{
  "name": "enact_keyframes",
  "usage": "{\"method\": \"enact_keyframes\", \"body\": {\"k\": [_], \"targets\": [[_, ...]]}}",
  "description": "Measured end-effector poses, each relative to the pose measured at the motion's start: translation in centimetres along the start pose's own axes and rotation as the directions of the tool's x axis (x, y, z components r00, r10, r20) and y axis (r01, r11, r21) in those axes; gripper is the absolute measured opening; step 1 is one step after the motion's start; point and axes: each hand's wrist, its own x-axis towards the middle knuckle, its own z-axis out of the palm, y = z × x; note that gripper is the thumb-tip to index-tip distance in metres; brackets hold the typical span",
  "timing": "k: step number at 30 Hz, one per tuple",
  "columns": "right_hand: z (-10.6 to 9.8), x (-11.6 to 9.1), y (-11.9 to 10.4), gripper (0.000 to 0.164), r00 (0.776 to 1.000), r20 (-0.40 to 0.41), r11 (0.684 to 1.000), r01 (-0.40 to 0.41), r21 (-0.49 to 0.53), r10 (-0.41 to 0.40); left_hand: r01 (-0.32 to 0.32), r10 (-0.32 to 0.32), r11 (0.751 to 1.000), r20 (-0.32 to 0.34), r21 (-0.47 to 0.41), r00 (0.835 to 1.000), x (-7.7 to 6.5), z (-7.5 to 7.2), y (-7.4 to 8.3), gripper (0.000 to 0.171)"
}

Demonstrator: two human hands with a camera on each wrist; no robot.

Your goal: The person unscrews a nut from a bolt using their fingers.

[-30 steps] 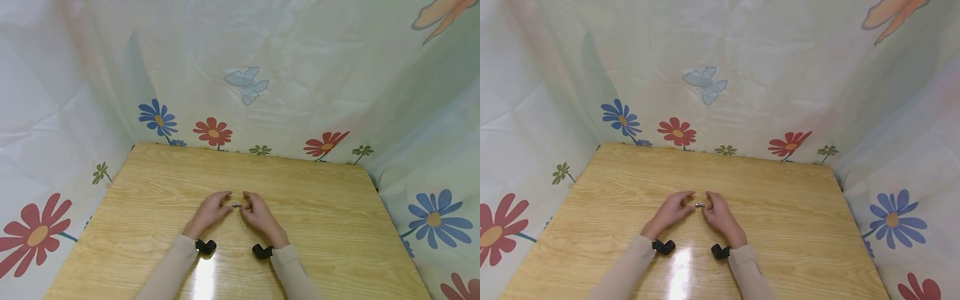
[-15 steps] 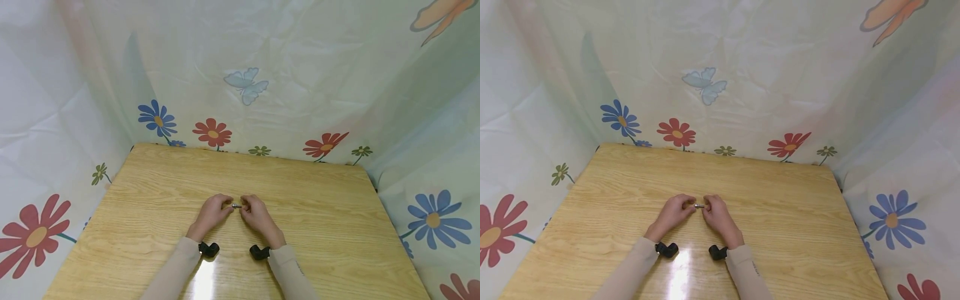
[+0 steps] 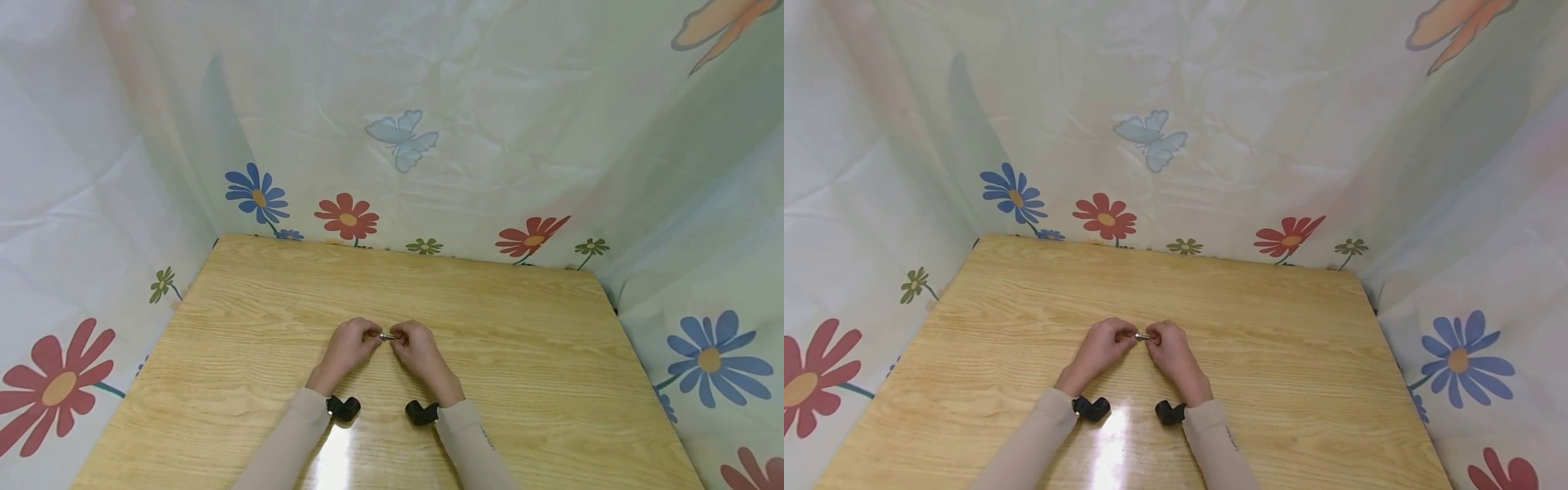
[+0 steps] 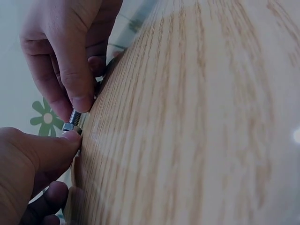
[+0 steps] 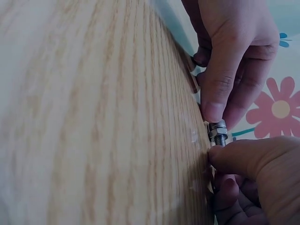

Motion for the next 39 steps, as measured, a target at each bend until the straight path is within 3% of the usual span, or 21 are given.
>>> {"method": "enact_keyframes", "body": {"k": [7, 16, 21, 33, 39], "targets": [[0.0, 0.0, -0.1, 0.006, 1.0, 0.015, 1.0, -0.009, -0.001, 0.009, -0.02, 0.02, 1.0, -0.015, 0.011, 1.0, 0.1, 0.2, -0.1, 0.007], [-0.1, -0.1, -0.4, 0.005, 0.999, 0.023, 0.999, -0.03, 0.014, 0.03, -0.03, 0.03, 0.999, 0.012, -0.012, 0.999, -0.1, -0.1, -0.2, 0.008], [-0.2, -0.3, -0.4, 0.005, 0.999, 0.03, 0.998, -0.046, 0.035, 0.045, -0.028, 0.029, 0.997, 0.022, -0.076, 0.999, -0.2, -0.2, -0.2, 0.008], [-1.4, -0.6, -1.0, 0.008, 0.999, -0.005, 0.994, -0.034, 0.104, 0.035, -0.066, 0.049, 0.975, -0.086, -0.211, 0.995, -0.1, 0.0, 0.3, 0.012], [-2.5, -0.9, -1.9, 0.01, 0.999, -0.01, 0.992, -0.035, 0.117, 0.036, -0.05, 0.028, 0.965, -0.086, -0.258, 0.996, -0.2, -0.6, 1.1, 0.012]]}}
